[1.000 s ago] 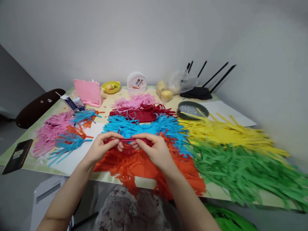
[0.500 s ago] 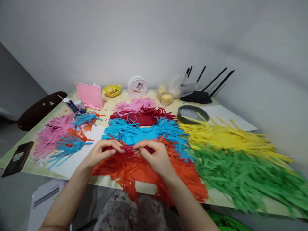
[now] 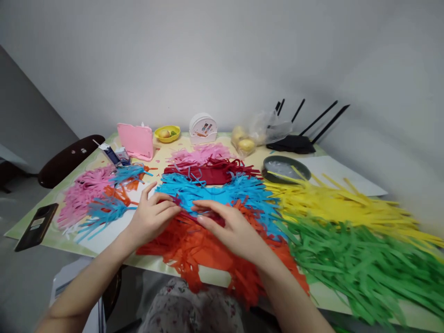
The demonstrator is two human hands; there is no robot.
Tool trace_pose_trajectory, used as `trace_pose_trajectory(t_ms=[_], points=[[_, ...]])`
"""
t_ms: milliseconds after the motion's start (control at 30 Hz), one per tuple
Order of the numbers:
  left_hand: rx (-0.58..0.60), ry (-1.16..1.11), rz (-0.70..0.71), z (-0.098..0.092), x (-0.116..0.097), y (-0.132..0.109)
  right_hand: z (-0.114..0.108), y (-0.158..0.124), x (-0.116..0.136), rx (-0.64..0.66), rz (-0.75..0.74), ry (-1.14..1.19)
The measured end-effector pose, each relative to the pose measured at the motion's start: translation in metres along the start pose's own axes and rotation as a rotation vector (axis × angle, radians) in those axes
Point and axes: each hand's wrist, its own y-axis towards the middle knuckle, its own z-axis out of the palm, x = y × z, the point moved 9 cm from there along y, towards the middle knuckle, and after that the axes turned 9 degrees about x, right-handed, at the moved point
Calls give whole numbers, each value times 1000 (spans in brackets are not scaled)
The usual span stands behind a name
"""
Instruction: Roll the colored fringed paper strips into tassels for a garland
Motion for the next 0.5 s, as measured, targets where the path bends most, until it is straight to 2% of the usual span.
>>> trace_pose_trajectory(t_ms=[100,167,333,500], points=[[-185,123,160,-13,-15,-8,27,12,-15,200,90,319],[-251,128,189,-17,-17,-12,43,18,-19,247,102,499],[-335,73,31,-14,0,-17,56,23,-21,87,98,721],[-433,-269,-223,-1,21,-14,45,30,-7,-40,-28,685]])
